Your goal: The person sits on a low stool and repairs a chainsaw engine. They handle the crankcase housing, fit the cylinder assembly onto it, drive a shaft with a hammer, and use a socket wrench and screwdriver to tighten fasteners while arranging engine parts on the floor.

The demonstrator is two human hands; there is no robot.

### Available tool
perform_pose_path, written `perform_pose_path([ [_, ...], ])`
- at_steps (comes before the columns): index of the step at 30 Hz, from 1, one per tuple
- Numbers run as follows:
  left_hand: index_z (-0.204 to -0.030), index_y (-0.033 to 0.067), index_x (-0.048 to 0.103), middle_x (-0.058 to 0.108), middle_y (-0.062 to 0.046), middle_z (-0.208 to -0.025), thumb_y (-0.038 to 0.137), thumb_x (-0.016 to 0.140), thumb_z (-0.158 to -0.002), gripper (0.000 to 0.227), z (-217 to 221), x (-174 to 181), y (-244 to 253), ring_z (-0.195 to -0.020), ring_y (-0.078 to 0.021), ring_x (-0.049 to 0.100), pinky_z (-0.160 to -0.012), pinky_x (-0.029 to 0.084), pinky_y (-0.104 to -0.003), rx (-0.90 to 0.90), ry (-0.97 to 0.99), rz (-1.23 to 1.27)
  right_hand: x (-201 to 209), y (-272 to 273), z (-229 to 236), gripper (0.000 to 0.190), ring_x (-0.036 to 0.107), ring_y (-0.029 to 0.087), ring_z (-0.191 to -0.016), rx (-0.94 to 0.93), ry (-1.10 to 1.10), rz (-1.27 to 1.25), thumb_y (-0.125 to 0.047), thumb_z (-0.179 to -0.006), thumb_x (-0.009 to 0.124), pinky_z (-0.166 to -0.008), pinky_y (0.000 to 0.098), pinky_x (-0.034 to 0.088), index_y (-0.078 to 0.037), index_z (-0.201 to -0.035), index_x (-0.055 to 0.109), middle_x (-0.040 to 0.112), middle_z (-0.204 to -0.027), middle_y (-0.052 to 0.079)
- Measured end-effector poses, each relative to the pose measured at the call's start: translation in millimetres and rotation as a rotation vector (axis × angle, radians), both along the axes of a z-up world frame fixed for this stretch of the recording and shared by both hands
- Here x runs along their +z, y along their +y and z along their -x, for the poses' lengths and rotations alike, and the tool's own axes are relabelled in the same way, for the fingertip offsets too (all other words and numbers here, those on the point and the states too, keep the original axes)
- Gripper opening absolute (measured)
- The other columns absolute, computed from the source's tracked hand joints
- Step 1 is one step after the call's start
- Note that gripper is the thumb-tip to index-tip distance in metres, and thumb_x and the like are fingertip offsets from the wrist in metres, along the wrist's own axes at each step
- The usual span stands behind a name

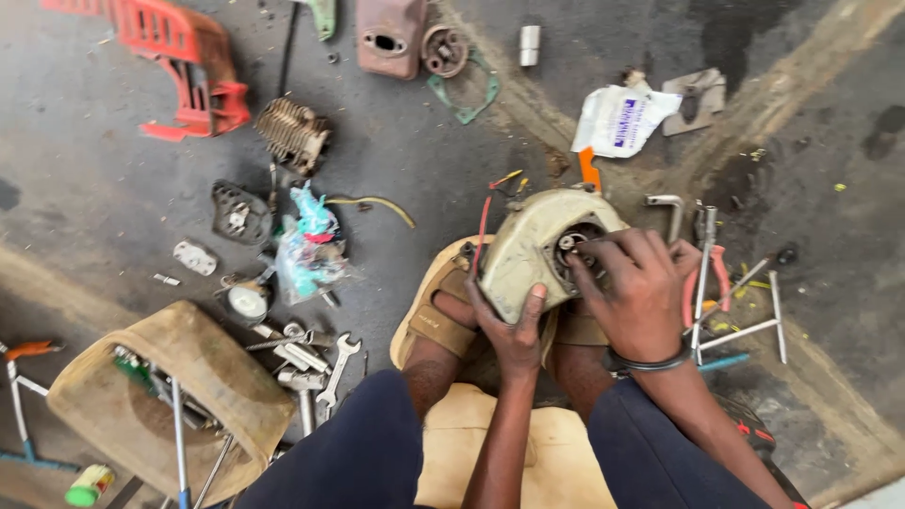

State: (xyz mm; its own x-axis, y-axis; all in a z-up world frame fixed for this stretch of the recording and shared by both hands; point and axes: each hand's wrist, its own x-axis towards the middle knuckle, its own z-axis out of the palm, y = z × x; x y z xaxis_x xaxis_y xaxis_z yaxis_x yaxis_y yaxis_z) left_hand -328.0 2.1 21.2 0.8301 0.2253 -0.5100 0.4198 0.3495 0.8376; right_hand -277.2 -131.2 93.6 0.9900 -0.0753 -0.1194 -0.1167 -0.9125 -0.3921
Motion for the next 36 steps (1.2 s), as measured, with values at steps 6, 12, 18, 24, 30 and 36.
perform_pose_path([
  [6,-0.146,-0.0006,0.037,0.053,-0.017,-0.136,0.021,0.077,-0.086,0.076,-2,4,2,-0.125,-0.0269,0.053,-0.11,0.041,-0.04,-0.025,0.017,-0.035,-4,-49,20,0.02,0.066,0.022,-0.101,-0.259,-0.057,-0.054,-0.022,-0.093,0.082,-0.091,0.0402,0.043,-0.011,-0.108,0.076,0.07,-0.106,0.006],
  [12,-0.144,-0.001,0.039,0.053,-0.016,-0.137,0.025,0.076,-0.087,0.073,-1,2,1,-0.125,-0.0265,0.053,-0.111,0.04,-0.039,-0.042,-0.042,-0.063,-50,-142,95,0.016,0.07,0.023,-0.087,-0.563,0.024,-0.085,-0.016,-0.1,0.08,-0.079,0.0361,0.054,-0.004,-0.11,0.076,0.072,-0.098,0.013],
  [18,-0.144,-0.0014,0.041,0.054,-0.018,-0.135,0.026,0.076,-0.085,0.074,16,-11,-1,-0.124,-0.0276,0.054,-0.11,0.042,-0.04,-0.044,-0.089,-0.121,-65,-114,-26,0.023,0.071,0.024,-0.087,-0.421,0.02,-0.244,-0.022,-0.099,0.079,-0.079,0.037,0.055,-0.002,-0.109,0.074,0.072,-0.098,0.015],
  [24,-0.144,0.0003,0.038,0.054,-0.017,-0.135,0.027,0.077,-0.083,0.078,22,-1,-5,-0.125,-0.0281,0.055,-0.109,0.043,-0.04,-0.046,-0.085,-0.097,-129,-23,-198,0.058,0.065,0.042,-0.093,0.043,-0.126,-0.149,-0.037,-0.087,0.087,-0.077,0.0511,0.054,0.0,-0.125,0.063,0.065,-0.107,0.023],
  [30,-0.143,-0.0007,0.043,0.056,-0.019,-0.134,0.028,0.078,-0.083,0.075,21,-6,-2,-0.124,-0.0284,0.055,-0.108,0.044,-0.04,-0.072,-0.093,-0.133,-126,-44,-194,0.031,0.072,0.031,-0.098,0.016,0.014,-0.124,-0.016,-0.091,0.082,-0.085,0.0431,0.058,-0.01,-0.119,0.069,0.073,-0.111,0.015],
  [36,-0.142,-0.0011,0.042,0.056,-0.018,-0.133,0.025,0.078,-0.084,0.073,12,4,2,-0.122,-0.0271,0.056,-0.108,0.046,-0.039,0.006,-0.028,-0.036,29,-55,-47,0.036,0.071,0.018,-0.106,-0.084,-0.044,-0.479,0.0,-0.09,0.075,-0.095,0.0304,0.059,-0.002,-0.126,0.069,0.07,-0.117,0.01],
])
